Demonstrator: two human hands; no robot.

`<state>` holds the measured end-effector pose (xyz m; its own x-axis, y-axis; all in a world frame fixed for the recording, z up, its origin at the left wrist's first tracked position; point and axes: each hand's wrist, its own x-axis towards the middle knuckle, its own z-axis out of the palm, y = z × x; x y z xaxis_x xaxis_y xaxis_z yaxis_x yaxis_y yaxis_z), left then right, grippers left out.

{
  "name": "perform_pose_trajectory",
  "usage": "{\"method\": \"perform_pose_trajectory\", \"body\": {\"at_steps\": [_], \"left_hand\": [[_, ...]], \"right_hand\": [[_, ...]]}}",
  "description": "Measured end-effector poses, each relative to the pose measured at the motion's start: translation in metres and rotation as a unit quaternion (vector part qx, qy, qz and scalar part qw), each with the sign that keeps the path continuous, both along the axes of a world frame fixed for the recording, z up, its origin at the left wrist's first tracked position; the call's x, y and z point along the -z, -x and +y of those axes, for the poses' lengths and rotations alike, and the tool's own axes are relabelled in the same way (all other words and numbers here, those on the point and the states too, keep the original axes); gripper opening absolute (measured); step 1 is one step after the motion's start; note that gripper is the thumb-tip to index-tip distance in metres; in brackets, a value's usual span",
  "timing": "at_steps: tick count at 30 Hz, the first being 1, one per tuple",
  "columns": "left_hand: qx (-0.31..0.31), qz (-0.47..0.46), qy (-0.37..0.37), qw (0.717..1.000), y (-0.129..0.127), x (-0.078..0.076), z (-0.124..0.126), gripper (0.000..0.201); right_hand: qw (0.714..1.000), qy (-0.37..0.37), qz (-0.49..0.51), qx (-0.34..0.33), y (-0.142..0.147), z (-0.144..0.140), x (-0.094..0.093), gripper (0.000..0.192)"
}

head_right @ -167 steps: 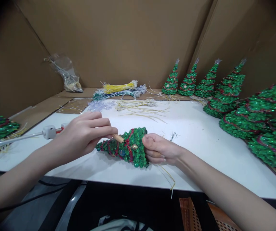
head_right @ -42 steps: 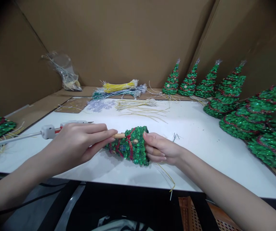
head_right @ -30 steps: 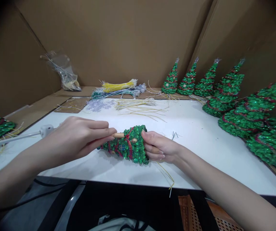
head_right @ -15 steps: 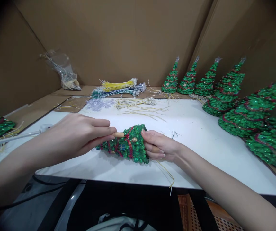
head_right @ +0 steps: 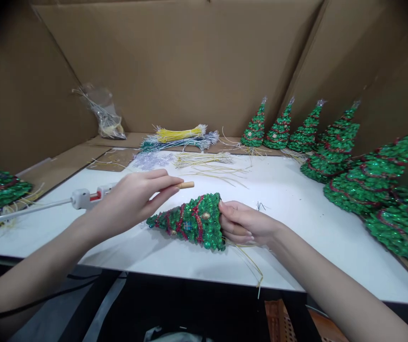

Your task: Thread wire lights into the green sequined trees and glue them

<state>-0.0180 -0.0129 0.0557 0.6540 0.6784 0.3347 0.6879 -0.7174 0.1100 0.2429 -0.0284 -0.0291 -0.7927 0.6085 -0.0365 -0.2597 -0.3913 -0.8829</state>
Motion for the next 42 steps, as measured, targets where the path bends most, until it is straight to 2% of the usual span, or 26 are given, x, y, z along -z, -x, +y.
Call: {"method": "perform_pose_trajectory", "body": {"at_steps": [4, 7, 10, 13, 16, 18, 20, 22, 23, 25, 30, 36, 42], "left_hand": [[-0.039, 0.032, -0.007, 0.999, -0.014, 0.012, 0.017, 0.027], [-0.074, 0.084, 0.010, 0.994, -0.023, 0.018, 0.029, 0.026], [-0.081, 0.100, 0.027, 0.991, -0.029, 0.023, 0.040, 0.025], [-0.074, 0.107, 0.045, 0.990, -0.032, 0.028, 0.048, 0.024], [-0.071, 0.110, 0.061, 0.989, -0.032, 0.034, 0.053, 0.020], [-0.070, 0.109, 0.069, 0.989, -0.031, 0.038, 0.055, 0.019], [-0.070, 0.106, 0.074, 0.989, -0.030, 0.041, 0.057, 0.019], [-0.071, 0.101, 0.079, 0.989, -0.030, 0.044, 0.059, 0.020], [-0.071, 0.099, 0.081, 0.989, -0.030, 0.045, 0.059, 0.020], [-0.072, 0.094, 0.086, 0.989, -0.029, 0.047, 0.060, 0.019], [-0.074, 0.085, 0.098, 0.989, -0.029, 0.050, 0.061, 0.018], [-0.071, 0.064, 0.105, 0.990, -0.027, 0.051, 0.060, 0.017], [-0.066, 0.008, 0.109, 0.992, -0.024, 0.051, 0.062, 0.021]], "right_hand": [[0.999, -0.016, -0.047, 0.006, -0.008, 0.003, -0.006, 0.048], [0.990, -0.048, -0.130, 0.037, -0.017, 0.003, -0.016, 0.040], [0.962, -0.108, -0.239, 0.076, -0.027, 0.004, -0.029, 0.043], [0.933, -0.161, -0.291, 0.141, -0.039, 0.008, -0.042, 0.046], [0.884, -0.206, -0.335, 0.253, -0.051, 0.020, -0.048, 0.041], [0.836, -0.240, -0.374, 0.323, -0.058, 0.031, -0.046, 0.041], [0.796, -0.261, -0.408, 0.363, -0.062, 0.044, -0.040, 0.042], [0.760, -0.287, -0.455, 0.363, -0.063, 0.057, -0.032, 0.038], [0.734, -0.308, -0.484, 0.365, -0.062, 0.063, -0.028, 0.034], [0.678, -0.364, -0.552, 0.322, -0.059, 0.073, -0.022, 0.025], [0.643, -0.383, -0.605, 0.270, -0.049, 0.088, -0.015, 0.017], [0.588, -0.379, -0.668, 0.253, -0.040, 0.094, -0.010, 0.010], [0.578, -0.383, -0.673, 0.258, -0.042, 0.095, -0.010, 0.007]]}}
